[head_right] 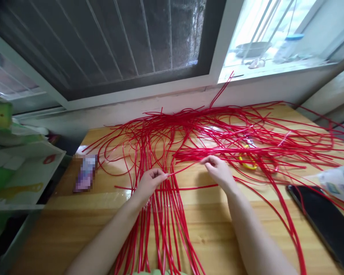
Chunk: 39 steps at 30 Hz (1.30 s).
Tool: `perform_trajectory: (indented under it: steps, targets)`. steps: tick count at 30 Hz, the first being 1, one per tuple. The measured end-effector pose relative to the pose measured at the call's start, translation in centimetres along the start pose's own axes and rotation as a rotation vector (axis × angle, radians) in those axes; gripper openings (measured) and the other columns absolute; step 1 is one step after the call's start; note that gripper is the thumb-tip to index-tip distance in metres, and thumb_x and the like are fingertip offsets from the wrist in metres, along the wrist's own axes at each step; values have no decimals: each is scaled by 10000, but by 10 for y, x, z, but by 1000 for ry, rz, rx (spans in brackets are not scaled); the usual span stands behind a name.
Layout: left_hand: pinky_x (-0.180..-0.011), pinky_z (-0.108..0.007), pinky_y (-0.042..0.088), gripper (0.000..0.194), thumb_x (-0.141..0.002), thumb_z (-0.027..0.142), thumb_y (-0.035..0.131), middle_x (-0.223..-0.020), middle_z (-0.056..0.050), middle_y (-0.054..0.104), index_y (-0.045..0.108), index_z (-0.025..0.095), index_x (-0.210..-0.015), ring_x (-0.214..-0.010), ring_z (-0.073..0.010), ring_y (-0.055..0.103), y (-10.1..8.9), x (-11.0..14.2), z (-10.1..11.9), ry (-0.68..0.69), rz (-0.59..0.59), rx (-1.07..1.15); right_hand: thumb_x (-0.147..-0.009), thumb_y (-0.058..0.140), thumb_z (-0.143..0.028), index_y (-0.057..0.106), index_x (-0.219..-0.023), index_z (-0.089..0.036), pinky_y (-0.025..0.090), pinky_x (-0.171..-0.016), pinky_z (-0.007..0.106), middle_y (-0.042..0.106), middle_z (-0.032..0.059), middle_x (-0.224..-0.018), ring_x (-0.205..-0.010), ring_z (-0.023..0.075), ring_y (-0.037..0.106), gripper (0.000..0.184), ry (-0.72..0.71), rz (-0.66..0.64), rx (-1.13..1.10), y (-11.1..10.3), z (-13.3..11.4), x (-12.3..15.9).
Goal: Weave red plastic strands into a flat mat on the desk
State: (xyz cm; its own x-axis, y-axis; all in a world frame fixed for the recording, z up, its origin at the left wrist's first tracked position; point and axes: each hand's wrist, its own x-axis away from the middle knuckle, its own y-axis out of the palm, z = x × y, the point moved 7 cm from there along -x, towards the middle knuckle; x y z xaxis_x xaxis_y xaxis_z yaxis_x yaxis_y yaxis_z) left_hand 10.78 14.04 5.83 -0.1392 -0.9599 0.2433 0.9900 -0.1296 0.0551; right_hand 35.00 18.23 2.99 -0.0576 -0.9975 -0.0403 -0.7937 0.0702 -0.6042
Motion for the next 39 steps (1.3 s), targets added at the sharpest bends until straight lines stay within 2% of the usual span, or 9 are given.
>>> perform_trajectory:
  steps: [2, 4, 7, 9, 12, 15, 19, 26, 39]
  targets:
    - [-469, -184, 233, 239, -658, 339, 622, -474, 79, 372, 524, 132, -591, -447, -36, 287, -1, -6, -7, -18, 56, 36, -692, 446, -204, 586, -694, -187, 445, -555, 263, 591, -3, -592, -552, 144, 548, 141, -15, -73, 105, 0, -21, 12]
    - [-474, -184, 242, 245, -653, 344, 627, -472, 80, 378, 524, 130, -591, -450, -36, 294, 2, -10, -9, -9, 65, 50, -712, 439, -176, 589, -728, -194, 459, -678, 287, 626, 21, -735, -704, 161, 577, 151, -218, -94, 83, 4, -58, 27]
    - [-508, -187, 292, 259, -642, 350, 641, -510, 59, 446, 528, 126, -583, -488, -45, 367, 19, -10, -7, 45, -81, 26, -766, 468, -204, 543, -1038, -206, 413, -854, 347, 583, 71, -1056, -1000, 197, 515, 282, -534, -175, 83, 24, -105, 51]
    - [-544, -199, 339, 257, -658, 358, 630, -555, 37, 498, 541, 124, -602, -527, -62, 429, 30, -8, -6, 79, -194, 7, -790, 448, -195, 522, -1081, -198, 436, -812, 328, 598, 79, -1031, -957, 186, 541, 300, -623, -240, 143, 42, -115, 59]
    - [-623, -236, 411, 228, -740, 359, 550, -677, -10, 579, 591, 135, -742, -633, -108, 521, 26, -6, -4, 153, -205, -104, -846, 367, -219, 572, -977, -187, 454, -712, 294, 646, 70, -909, -816, 176, 593, 245, -554, -217, 291, 53, -101, 53]
    - [-807, -311, 420, 222, -797, 312, 480, -912, -57, 609, 589, 173, -932, -865, -163, 545, 9, -2, 3, 340, -94, -411, -875, 310, -310, 606, -867, -197, 441, -614, 277, 670, 58, -817, -712, 183, 613, 317, -320, -142, 445, 43, -72, 40]
    - [-905, -372, 385, 266, -797, 240, 472, -1041, -77, 573, 528, 186, -1051, -982, -189, 506, 4, 8, -6, 490, -127, -759, -873, 297, -371, 617, -805, -228, 405, -556, 254, 679, 35, -753, -682, 185, 621, 357, -127, -239, 569, 41, -43, 43]
    - [-949, -387, 358, 326, -753, 244, 546, -1104, -72, 551, 511, 198, -1074, -1052, -199, 469, 9, 14, -25, 495, -244, -853, -794, 444, -409, 550, -739, -229, 344, -511, 218, 625, -11, -637, -579, 144, 565, 215, -127, -385, 478, 58, -36, 57]
    - [-1012, -387, 312, 533, -762, 237, 495, -1324, -36, 409, 356, 248, -1277, -1223, -178, 347, 12, 18, -29, 492, -329, -975, -804, 449, -369, 508, -755, -218, 358, -511, 217, 570, -28, -608, -543, 120, 527, 169, -240, -298, 330, 73, -52, 62]
